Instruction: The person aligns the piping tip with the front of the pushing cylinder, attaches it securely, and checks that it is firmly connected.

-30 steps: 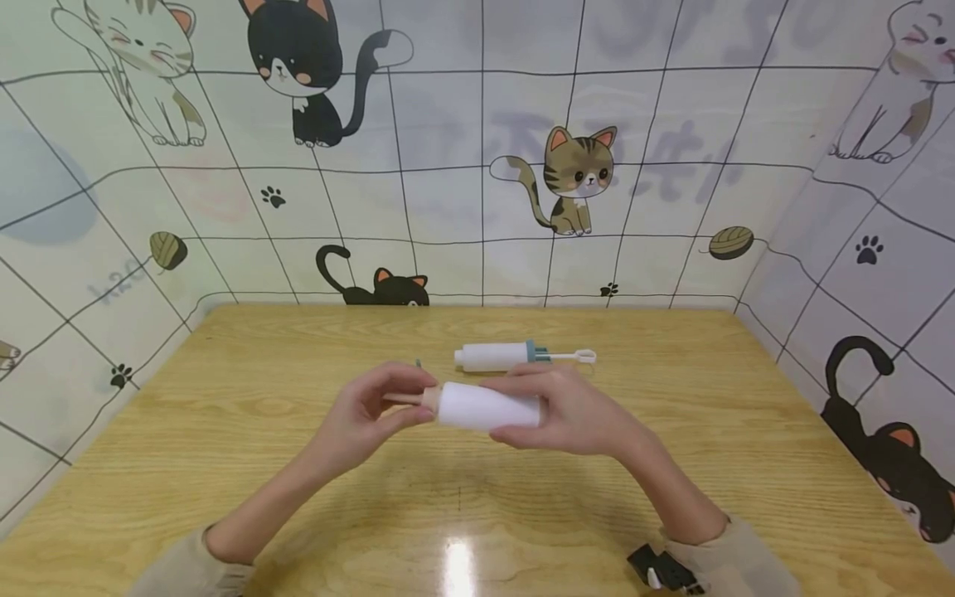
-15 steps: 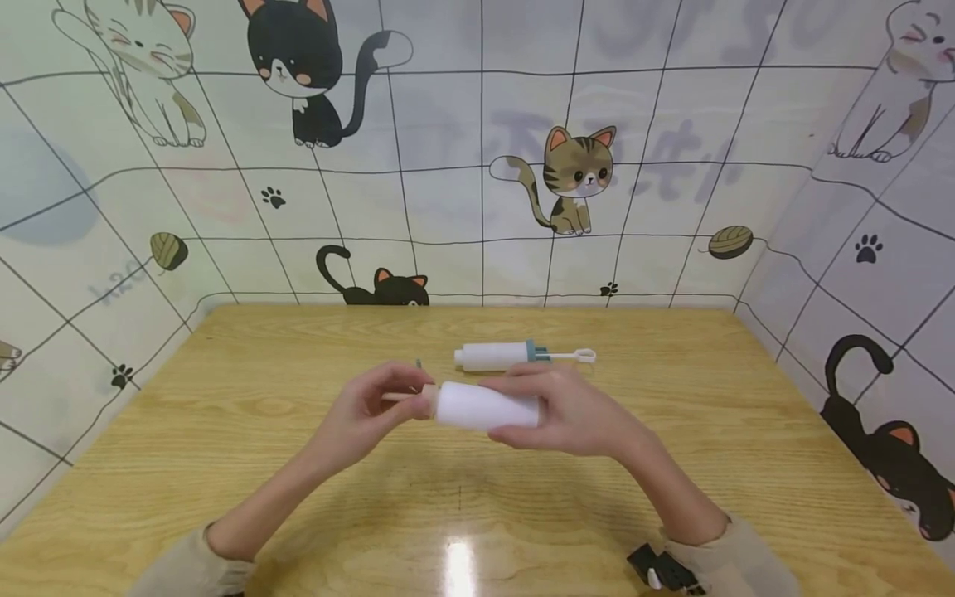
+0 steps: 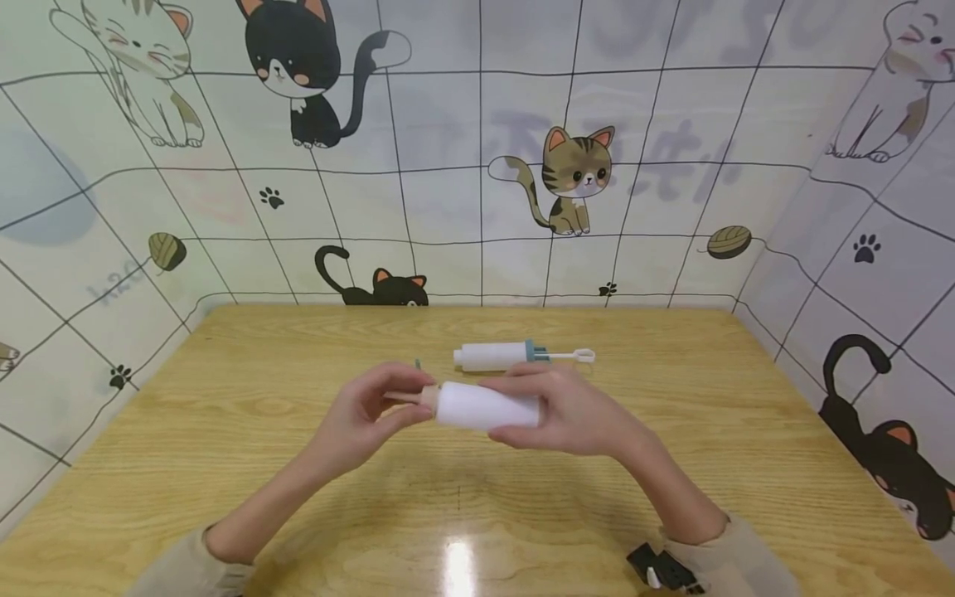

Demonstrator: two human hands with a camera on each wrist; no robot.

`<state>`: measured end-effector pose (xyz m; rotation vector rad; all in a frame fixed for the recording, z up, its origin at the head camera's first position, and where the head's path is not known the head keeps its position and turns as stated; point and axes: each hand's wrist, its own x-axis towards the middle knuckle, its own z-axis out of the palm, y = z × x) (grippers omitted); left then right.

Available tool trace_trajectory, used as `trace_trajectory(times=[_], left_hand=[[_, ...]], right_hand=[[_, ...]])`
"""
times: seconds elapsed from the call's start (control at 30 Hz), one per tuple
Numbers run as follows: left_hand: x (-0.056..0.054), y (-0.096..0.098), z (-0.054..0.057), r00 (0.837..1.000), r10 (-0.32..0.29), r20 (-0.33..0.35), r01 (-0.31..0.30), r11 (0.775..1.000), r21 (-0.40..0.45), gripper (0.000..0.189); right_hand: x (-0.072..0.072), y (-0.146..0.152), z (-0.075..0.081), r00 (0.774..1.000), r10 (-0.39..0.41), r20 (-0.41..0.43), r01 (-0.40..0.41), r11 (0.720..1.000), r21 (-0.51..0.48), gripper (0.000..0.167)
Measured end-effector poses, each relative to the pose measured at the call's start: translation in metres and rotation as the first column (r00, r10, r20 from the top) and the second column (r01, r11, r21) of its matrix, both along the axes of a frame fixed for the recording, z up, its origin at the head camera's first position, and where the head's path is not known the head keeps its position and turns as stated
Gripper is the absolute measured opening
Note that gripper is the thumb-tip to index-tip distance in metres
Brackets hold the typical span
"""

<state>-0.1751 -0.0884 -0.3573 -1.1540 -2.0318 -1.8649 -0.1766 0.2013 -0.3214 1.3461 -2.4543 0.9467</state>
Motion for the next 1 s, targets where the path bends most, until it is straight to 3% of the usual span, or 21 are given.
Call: trace_trajectory(times=[0.17,0.47,0.73,1.0], left_hand=[[-0.0001,0.0003,0.0025,0.999,-0.010,-0.044,0.011,1.000,0.005,0.034],[0.0006,-0.0005,0.0034,0.998,0.001,0.057,0.001,0.999,-0.043,0.038],[0.0030,-0.0007,0.0045,0.994,0.005,0.111,0.000,0.999,-0.047,0.022],[-0.0001,0.0001,0.0013,1.000,-0.022,-0.012,0.022,1.000,-0.006,0.030]], right_hand=[[-0.0002,0.0002,0.0001,1.000,-0.003,0.006,0.003,1.000,-0.003,0.046],[0.0003,0.0004,0.0008,1.000,-0.008,0.007,0.008,1.000,-0.007,0.046],[0.0000,0.0002,0.0010,1.000,-0.013,0.007,0.013,1.000,-0.001,0.046],[-0.0008,0.0005,0.0004,0.999,-0.013,0.031,0.013,1.000,0.004,0.046]])
